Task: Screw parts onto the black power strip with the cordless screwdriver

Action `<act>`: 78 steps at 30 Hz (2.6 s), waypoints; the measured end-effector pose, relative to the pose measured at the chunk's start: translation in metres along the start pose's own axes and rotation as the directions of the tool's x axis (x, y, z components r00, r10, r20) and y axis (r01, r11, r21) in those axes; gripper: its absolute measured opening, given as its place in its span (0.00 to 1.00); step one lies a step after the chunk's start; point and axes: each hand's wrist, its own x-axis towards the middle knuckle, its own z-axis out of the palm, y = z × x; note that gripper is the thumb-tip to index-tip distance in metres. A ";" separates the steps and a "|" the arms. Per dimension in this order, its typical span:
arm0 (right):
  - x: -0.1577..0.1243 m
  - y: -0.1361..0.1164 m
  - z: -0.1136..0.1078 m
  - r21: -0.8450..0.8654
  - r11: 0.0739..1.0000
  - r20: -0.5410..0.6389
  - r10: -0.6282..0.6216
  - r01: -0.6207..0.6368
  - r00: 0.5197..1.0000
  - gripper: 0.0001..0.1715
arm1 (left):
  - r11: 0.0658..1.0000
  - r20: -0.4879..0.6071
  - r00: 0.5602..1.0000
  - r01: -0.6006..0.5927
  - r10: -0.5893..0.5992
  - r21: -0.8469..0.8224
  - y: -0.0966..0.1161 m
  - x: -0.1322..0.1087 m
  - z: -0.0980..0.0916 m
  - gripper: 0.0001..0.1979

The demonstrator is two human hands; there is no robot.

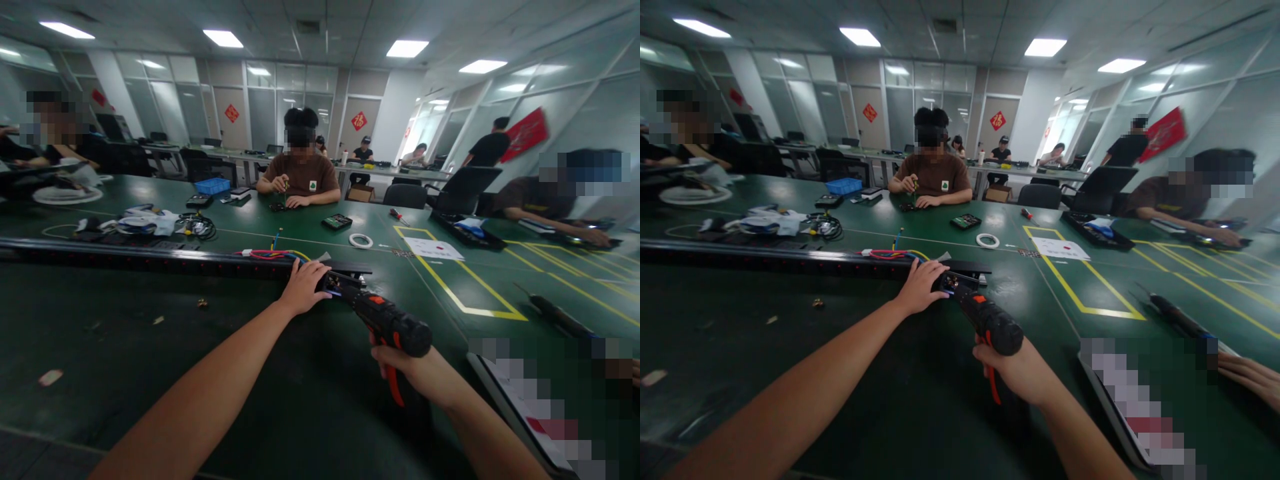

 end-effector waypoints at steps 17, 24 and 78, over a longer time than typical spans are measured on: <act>0.002 0.004 -0.001 -0.006 1.000 0.003 -0.016 0.016 1.000 0.17 | 1.000 -0.001 1.000 -0.001 0.001 0.013 -0.001 0.000 0.001 0.34; 0.002 0.003 0.000 -0.004 0.999 0.014 -0.032 0.032 0.999 0.16 | 1.000 0.009 1.000 0.007 -0.007 0.012 0.000 0.000 0.000 0.34; 0.000 0.003 0.001 0.048 0.998 0.012 -0.030 0.029 0.999 0.17 | 1.000 0.012 1.000 0.005 -0.005 0.007 0.002 0.000 -0.002 0.34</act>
